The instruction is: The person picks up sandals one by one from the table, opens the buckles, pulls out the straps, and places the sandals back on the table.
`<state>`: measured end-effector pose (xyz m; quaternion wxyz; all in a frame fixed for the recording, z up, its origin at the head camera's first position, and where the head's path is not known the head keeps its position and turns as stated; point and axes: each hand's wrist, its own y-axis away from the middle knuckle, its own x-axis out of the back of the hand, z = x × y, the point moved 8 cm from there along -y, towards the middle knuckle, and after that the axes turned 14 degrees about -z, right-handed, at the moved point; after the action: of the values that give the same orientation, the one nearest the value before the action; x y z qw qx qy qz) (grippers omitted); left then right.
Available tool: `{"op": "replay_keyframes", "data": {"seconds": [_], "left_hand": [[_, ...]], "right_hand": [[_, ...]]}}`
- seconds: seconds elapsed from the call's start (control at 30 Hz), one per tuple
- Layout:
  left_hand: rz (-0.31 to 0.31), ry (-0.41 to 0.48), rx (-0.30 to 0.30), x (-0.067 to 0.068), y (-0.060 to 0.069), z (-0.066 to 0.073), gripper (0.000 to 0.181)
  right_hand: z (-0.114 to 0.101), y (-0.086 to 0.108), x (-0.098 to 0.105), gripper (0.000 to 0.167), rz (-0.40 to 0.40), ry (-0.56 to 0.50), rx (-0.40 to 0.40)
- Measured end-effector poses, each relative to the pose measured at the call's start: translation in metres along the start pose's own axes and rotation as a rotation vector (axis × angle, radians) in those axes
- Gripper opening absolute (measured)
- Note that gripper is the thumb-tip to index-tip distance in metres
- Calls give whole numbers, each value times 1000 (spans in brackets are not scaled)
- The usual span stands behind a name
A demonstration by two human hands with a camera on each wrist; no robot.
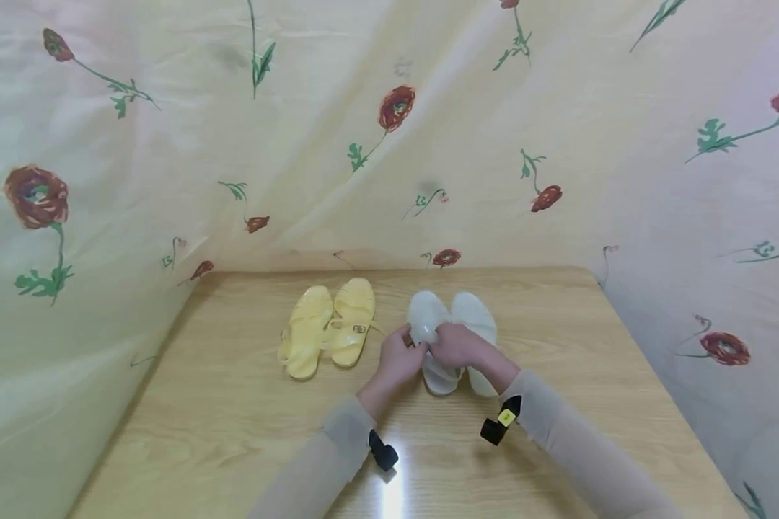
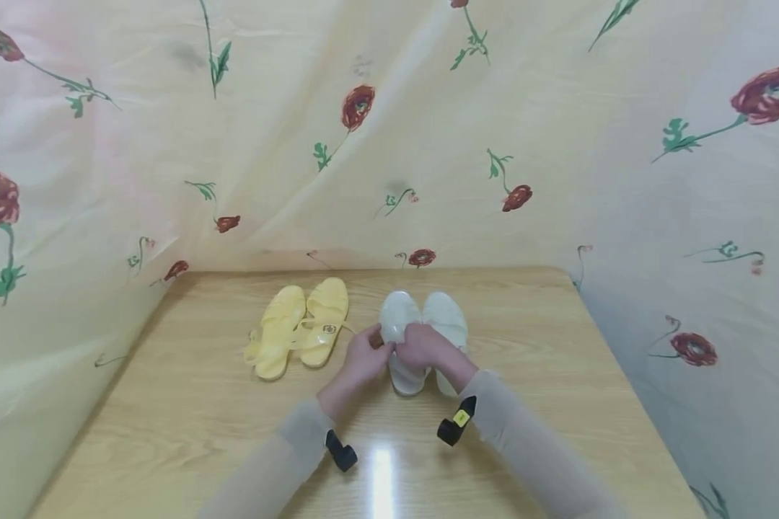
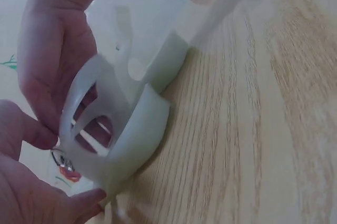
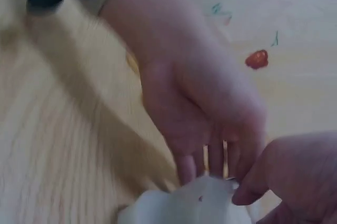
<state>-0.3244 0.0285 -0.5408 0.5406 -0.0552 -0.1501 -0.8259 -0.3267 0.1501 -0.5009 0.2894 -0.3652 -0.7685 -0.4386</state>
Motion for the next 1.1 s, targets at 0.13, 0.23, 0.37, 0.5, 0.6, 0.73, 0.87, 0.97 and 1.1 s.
{"op": "replay_keyframes", "data": {"seconds": [0.13,0.23,0.37,0.5,0.6,0.73,0.87,0.97,1.1], "left_hand": [[72,-53,16,10,-4,5,63],[98,-99,15,22,-11,13,60],[105,-45,35,39,-23,14,57],[128,37,70,52,-32,7,58],[133,18,78,55,-31,4,62],[198,-23,-4,55,-15,14,67],[238,-71,-192,51,3,43,56],[156,-112,-316,36,11,64,44],[-43,-192,-344,1,12,71,29]], "right_hand": [[-2,-5,2,46,32,-75,8],[-4,-13,5,52,55,-148,20],[-9,-24,9,62,91,-232,19],[-16,-40,5,67,65,-273,10],[-20,-46,-2,76,-7,-349,14],[-20,-30,2,79,-53,-425,83],[-12,8,35,64,37,-337,214],[9,42,62,47,154,-253,242],[50,74,71,37,209,-166,138]]}}
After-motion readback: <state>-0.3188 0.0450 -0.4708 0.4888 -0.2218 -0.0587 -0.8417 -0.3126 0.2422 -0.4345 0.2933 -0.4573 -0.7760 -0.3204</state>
